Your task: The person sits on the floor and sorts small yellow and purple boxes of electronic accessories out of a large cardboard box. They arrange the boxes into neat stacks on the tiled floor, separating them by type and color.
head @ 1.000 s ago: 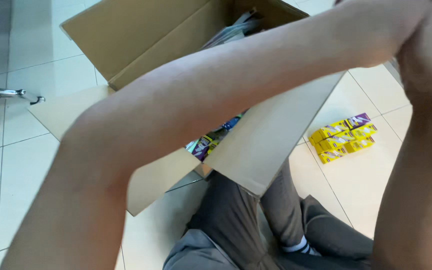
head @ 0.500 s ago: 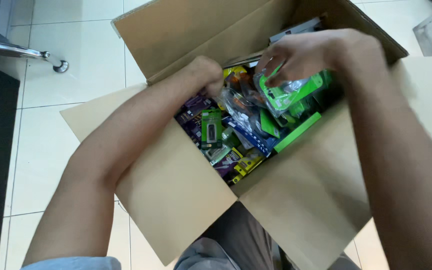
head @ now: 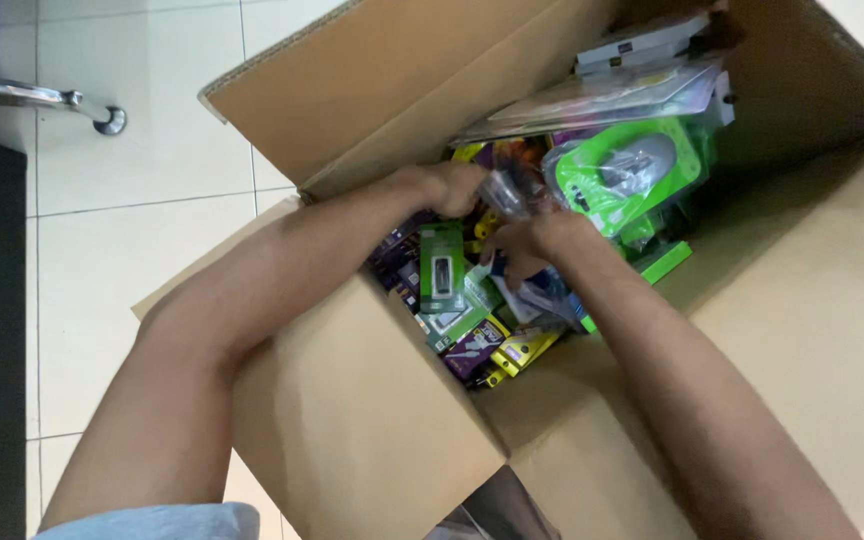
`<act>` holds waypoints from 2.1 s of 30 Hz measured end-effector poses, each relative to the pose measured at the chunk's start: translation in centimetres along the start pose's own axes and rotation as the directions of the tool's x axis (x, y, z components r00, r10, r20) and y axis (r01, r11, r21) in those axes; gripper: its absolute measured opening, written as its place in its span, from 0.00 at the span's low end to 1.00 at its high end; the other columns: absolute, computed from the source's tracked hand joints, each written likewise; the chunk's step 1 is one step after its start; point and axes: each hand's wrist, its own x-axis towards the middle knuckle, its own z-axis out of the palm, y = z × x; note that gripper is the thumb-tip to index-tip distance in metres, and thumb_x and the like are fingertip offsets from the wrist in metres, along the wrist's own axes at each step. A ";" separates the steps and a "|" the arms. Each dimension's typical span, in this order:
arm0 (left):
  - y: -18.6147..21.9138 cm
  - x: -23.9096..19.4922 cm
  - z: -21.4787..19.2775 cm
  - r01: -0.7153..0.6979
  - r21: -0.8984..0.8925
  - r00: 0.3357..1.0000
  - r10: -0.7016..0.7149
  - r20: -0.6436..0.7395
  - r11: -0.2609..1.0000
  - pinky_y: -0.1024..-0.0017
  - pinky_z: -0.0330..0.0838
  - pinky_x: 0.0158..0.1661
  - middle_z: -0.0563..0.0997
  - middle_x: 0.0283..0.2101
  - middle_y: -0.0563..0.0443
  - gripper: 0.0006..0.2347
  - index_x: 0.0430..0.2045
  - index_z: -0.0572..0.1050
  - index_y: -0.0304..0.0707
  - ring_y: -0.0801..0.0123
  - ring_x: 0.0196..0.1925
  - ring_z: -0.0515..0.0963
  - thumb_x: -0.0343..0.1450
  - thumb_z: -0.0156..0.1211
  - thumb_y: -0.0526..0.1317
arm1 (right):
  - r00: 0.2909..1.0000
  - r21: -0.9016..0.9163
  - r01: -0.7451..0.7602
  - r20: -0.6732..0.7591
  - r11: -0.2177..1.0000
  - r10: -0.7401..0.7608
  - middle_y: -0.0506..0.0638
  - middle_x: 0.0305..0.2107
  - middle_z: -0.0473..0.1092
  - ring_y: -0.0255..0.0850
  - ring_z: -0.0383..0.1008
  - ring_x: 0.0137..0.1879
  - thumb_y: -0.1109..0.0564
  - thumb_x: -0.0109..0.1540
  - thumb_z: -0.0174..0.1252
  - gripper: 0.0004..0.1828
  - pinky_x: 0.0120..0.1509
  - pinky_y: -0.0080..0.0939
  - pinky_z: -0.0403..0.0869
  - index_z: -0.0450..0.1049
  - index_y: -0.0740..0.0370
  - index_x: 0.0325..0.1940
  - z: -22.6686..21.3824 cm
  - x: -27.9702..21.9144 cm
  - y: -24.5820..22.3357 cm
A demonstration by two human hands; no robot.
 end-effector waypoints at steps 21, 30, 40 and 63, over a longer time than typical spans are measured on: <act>-1.7 1.9 1.9 -0.666 -0.205 0.728 0.685 0.036 0.718 0.63 0.73 0.27 0.81 0.33 0.39 0.39 0.68 0.50 0.17 0.56 0.31 0.80 0.64 0.63 0.37 | 0.751 -0.363 -0.311 -0.660 0.878 -0.007 0.30 0.49 0.76 0.23 0.60 0.75 0.34 0.45 0.51 0.25 0.78 0.43 0.52 0.76 0.35 0.44 3.2 -4.1 7.8; -2.8 1.3 6.2 -0.254 0.460 0.963 0.265 0.041 0.851 0.15 0.61 0.30 0.75 0.53 0.23 0.22 0.61 0.65 0.22 0.25 0.51 0.74 0.70 0.46 0.31 | 0.620 -0.405 -0.343 -0.776 0.848 -0.120 0.33 0.41 0.75 0.27 0.63 0.66 0.26 0.52 0.55 0.24 0.72 0.50 0.57 0.78 0.39 0.38 5.0 -0.5 8.4; -0.4 -1.8 7.0 -0.060 0.546 0.963 0.194 -0.190 0.836 0.59 0.70 0.38 0.79 0.36 0.47 0.07 0.39 0.77 0.40 0.59 0.41 0.80 0.72 0.55 0.41 | 0.830 -0.295 -0.295 -0.550 0.909 0.091 0.33 0.58 0.71 0.40 0.64 0.69 0.51 0.65 0.49 0.21 0.72 0.83 0.39 0.73 0.26 0.59 5.3 -0.6 2.7; 1.2 -7.0 7.3 -0.750 0.358 0.609 0.369 0.702 0.556 0.70 0.86 0.33 0.85 0.40 0.41 0.27 0.49 0.78 0.35 0.60 0.31 0.88 0.63 0.66 0.57 | 0.870 -0.171 -0.349 -0.425 0.921 0.251 0.47 0.53 0.78 0.51 0.62 0.72 0.55 0.68 0.43 0.23 0.70 0.81 0.28 0.73 0.51 0.65 4.8 -0.8 -3.0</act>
